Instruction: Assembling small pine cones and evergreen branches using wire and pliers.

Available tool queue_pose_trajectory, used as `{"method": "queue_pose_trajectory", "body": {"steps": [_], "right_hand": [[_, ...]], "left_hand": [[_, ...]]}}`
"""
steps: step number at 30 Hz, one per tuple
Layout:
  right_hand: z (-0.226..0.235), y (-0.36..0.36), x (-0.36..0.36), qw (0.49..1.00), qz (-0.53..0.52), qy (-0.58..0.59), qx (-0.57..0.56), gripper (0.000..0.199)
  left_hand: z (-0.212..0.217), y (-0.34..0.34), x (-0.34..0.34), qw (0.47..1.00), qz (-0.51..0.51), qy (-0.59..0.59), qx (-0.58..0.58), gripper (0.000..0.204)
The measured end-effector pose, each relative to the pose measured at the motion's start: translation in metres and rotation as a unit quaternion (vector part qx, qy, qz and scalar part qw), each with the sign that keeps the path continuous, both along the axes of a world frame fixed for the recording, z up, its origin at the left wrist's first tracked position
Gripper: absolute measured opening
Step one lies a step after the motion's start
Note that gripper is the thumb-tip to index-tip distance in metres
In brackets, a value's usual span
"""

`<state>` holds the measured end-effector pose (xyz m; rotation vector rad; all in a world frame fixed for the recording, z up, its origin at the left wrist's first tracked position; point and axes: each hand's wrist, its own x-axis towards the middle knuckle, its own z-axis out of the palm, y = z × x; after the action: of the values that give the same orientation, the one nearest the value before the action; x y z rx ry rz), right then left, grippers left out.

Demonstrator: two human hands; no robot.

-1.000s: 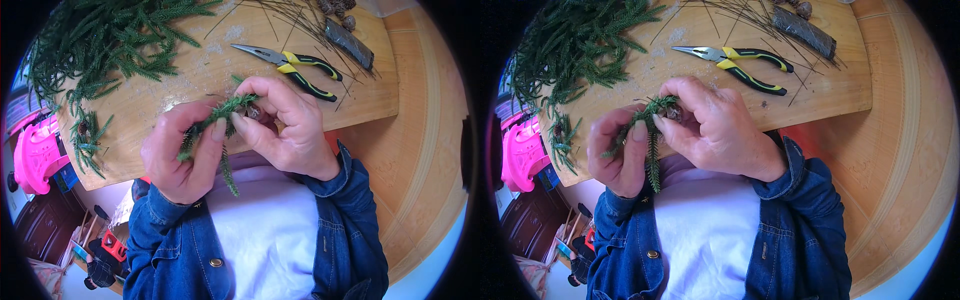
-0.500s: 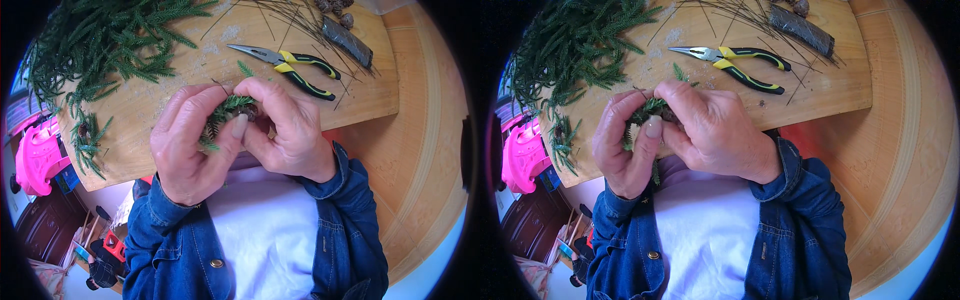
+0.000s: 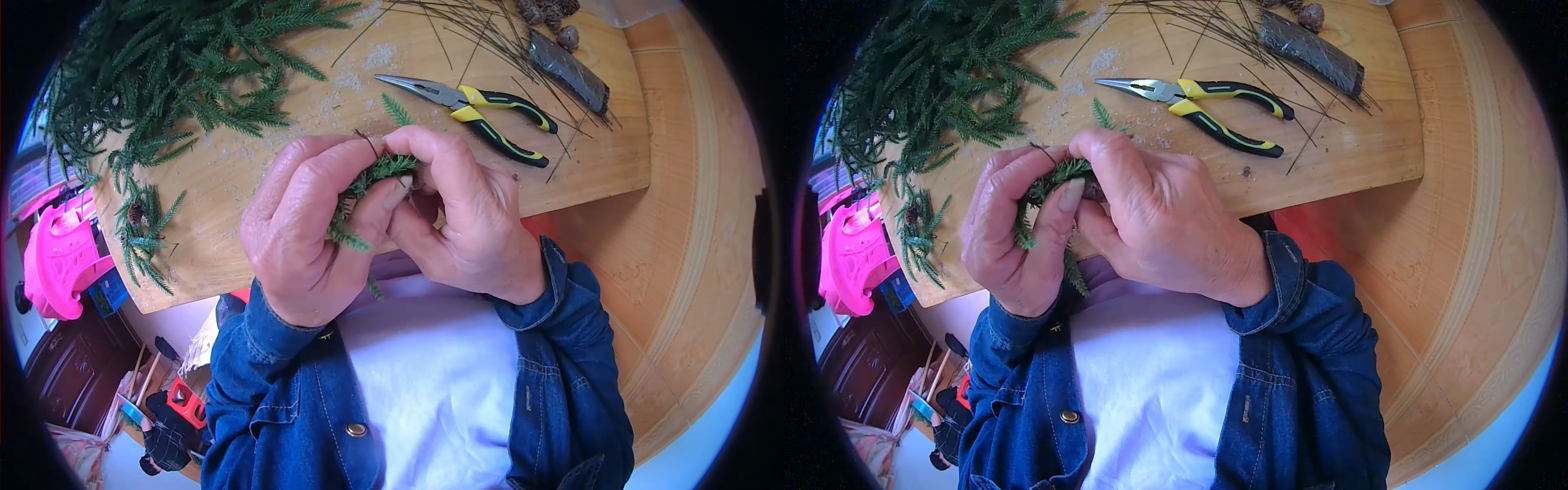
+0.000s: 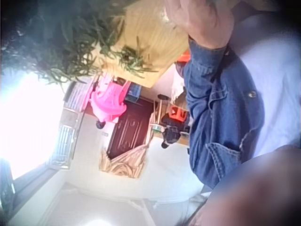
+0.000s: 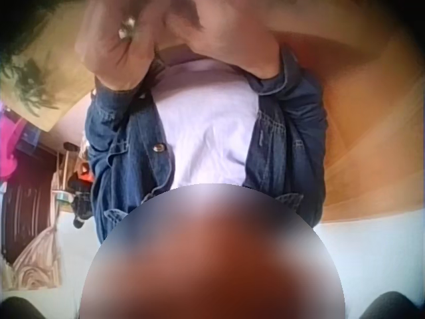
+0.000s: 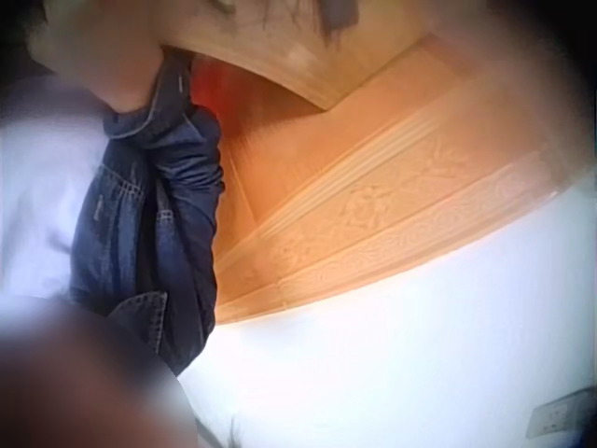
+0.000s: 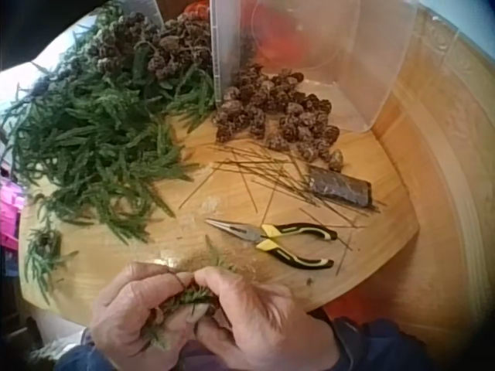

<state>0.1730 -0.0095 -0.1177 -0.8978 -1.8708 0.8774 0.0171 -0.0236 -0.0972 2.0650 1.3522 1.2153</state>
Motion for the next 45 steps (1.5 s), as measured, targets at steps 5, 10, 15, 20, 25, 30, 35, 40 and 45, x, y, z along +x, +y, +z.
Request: {"method": "queue_pose_trajectory", "body": {"steps": [5,10,15,20,25,30,35,40,45], "right_hand": [[0.002,0.006,-0.007,0.999,0.021,-0.001,-0.029,0.05],[0.022,0.003,0.02,0.985,0.057,0.025,-0.16,0.044],[0.031,0.026,0.036,0.991,0.021,0.012,-0.133,0.026],[0.035,0.042,0.023,0.982,0.152,0.019,-0.111,0.011],[0.033,0.038,0.014,0.97,0.168,0.053,-0.166,0.009],[0.025,0.037,0.003,0.987,0.152,0.049,-0.033,0.01],[0.029,0.036,-0.009,0.979,0.156,0.012,0.129,0.014],[0.039,0.027,-0.018,0.983,0.16,0.01,0.093,0.02],[0.03,0.034,-0.017,0.968,0.186,-0.037,0.165,0.021]], "left_hand": [[-0.003,0.005,-0.008,1.0,0.008,-0.008,0.01,0.022],[-0.002,0.004,-0.018,0.999,-0.016,-0.027,-0.036,0.021],[0.0,0.006,-0.021,0.991,-0.09,-0.062,-0.074,0.02],[0.01,0.006,-0.019,0.98,-0.126,-0.074,-0.136,0.018],[0.011,0.002,-0.024,0.958,-0.14,-0.128,-0.215,0.012],[0.007,-0.005,-0.033,0.876,-0.078,-0.326,-0.348,0.009],[0.01,0.002,-0.054,0.797,-0.153,-0.366,-0.456,0.009],[0.008,0.004,-0.065,0.746,-0.184,-0.393,-0.505,0.009],[0.012,0.003,-0.065,0.749,-0.168,-0.357,-0.532,0.014]]}}
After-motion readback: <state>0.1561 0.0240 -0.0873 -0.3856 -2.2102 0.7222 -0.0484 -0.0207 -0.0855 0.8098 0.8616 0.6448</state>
